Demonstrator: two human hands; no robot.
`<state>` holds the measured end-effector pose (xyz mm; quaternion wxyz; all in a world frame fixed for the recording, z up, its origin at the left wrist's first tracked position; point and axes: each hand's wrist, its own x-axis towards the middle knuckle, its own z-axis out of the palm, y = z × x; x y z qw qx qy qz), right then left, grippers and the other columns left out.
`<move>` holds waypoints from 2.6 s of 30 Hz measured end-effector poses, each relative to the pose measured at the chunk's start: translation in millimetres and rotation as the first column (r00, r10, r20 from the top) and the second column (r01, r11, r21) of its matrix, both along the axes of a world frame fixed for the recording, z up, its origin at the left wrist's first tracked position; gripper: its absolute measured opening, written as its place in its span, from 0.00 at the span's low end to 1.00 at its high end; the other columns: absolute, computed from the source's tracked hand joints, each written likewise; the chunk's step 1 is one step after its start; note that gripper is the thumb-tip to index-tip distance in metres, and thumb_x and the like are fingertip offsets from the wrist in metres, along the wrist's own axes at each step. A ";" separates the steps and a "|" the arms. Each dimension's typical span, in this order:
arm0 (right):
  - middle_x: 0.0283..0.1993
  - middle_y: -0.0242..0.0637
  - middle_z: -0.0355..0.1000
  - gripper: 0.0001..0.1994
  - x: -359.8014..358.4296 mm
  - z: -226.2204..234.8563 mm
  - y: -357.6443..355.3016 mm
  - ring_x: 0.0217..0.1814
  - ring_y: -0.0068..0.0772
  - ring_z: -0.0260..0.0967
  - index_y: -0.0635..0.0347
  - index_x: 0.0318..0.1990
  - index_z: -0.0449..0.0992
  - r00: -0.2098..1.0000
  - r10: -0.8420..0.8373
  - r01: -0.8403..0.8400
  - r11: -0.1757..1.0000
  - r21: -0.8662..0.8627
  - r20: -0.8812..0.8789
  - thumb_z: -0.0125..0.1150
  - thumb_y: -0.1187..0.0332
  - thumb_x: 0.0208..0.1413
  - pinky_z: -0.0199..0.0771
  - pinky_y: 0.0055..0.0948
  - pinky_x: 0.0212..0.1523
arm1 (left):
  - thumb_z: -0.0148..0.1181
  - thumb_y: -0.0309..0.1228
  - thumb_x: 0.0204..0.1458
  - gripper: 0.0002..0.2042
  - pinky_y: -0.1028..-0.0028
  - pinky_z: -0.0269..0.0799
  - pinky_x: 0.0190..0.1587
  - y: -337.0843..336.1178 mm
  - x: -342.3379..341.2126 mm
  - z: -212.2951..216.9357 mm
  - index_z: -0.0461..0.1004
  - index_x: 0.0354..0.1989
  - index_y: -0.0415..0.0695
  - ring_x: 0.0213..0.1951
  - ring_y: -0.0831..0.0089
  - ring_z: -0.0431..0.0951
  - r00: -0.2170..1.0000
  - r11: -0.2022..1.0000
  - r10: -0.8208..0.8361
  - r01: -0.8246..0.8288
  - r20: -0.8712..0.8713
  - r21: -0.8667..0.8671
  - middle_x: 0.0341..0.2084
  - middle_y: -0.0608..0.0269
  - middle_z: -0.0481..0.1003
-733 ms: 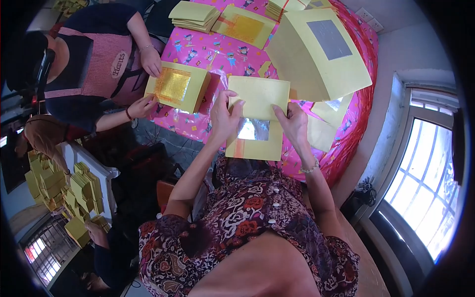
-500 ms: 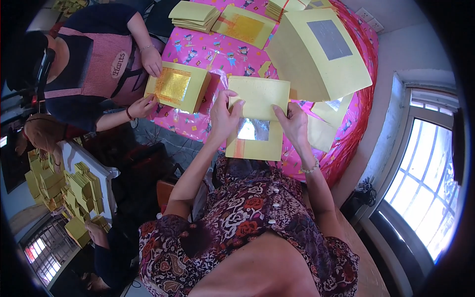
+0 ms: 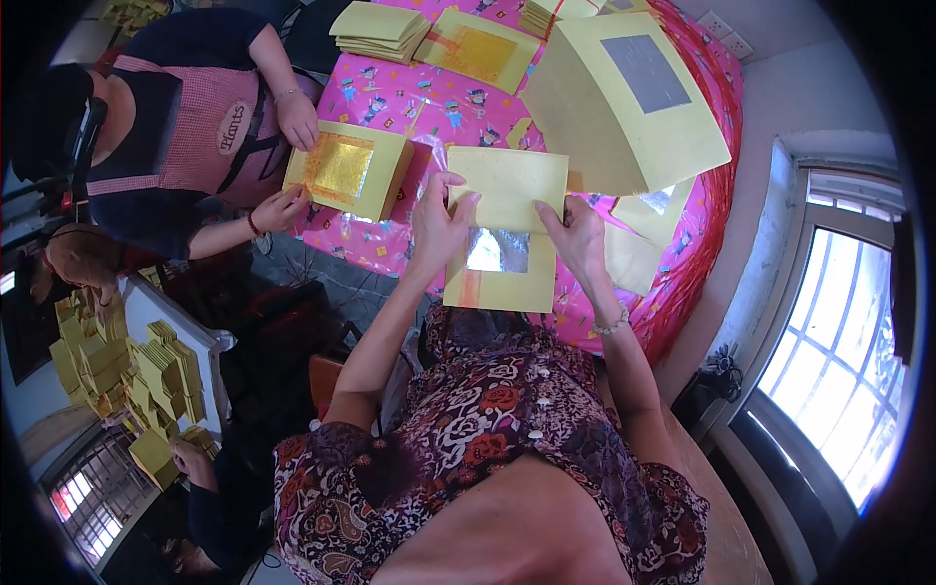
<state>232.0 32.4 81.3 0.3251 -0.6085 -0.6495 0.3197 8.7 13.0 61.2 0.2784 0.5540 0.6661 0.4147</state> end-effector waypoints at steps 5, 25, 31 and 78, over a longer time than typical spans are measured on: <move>0.21 0.45 0.70 0.16 -1.2 1.2 12.4 0.20 0.37 0.66 0.70 0.31 0.79 0.999 -0.013 0.018 0.995 -0.100 0.047 0.69 0.61 0.51 0.67 0.36 0.24 | 0.68 0.34 0.50 0.16 0.64 0.61 0.24 13.1 0.2 -2.9 0.69 0.43 0.44 0.20 0.68 0.67 0.999 1.000 0.009 -0.009 -0.035 0.003 0.18 0.63 0.63; 0.41 0.47 0.70 0.28 0.1 -34.4 0.4 0.38 0.46 0.71 0.67 0.47 0.64 0.978 -0.153 0.146 0.988 0.058 0.145 0.73 0.57 0.50 0.73 0.41 0.35 | 0.65 0.34 0.53 0.16 0.59 0.64 0.50 6.6 26.2 -26.2 0.70 0.46 0.44 0.46 0.54 0.66 0.932 0.975 0.087 -0.008 -0.352 0.220 0.44 0.50 0.64; 0.43 0.47 0.65 0.30 -1.9 -44.8 7.2 0.47 0.46 0.65 0.68 0.48 0.63 0.969 -0.180 0.111 0.928 0.356 0.167 0.74 0.59 0.48 0.68 0.41 0.45 | 0.62 0.30 0.50 0.18 0.58 0.62 0.52 18.1 20.4 -26.4 0.70 0.51 0.47 0.46 0.55 0.69 0.764 0.942 -0.008 0.222 -0.645 0.251 0.43 0.55 0.67; 0.46 0.34 0.65 0.17 40.4 -105.4 20.5 0.47 0.30 0.63 0.57 0.49 0.75 0.907 0.268 -0.256 0.963 0.080 -0.324 0.70 0.68 0.53 0.67 0.28 0.49 | 0.64 0.42 0.52 0.24 0.57 0.72 0.43 36.0 18.2 -54.8 0.65 0.52 0.43 0.42 0.53 0.73 0.733 0.851 -0.282 0.489 -0.619 0.192 0.40 0.51 0.68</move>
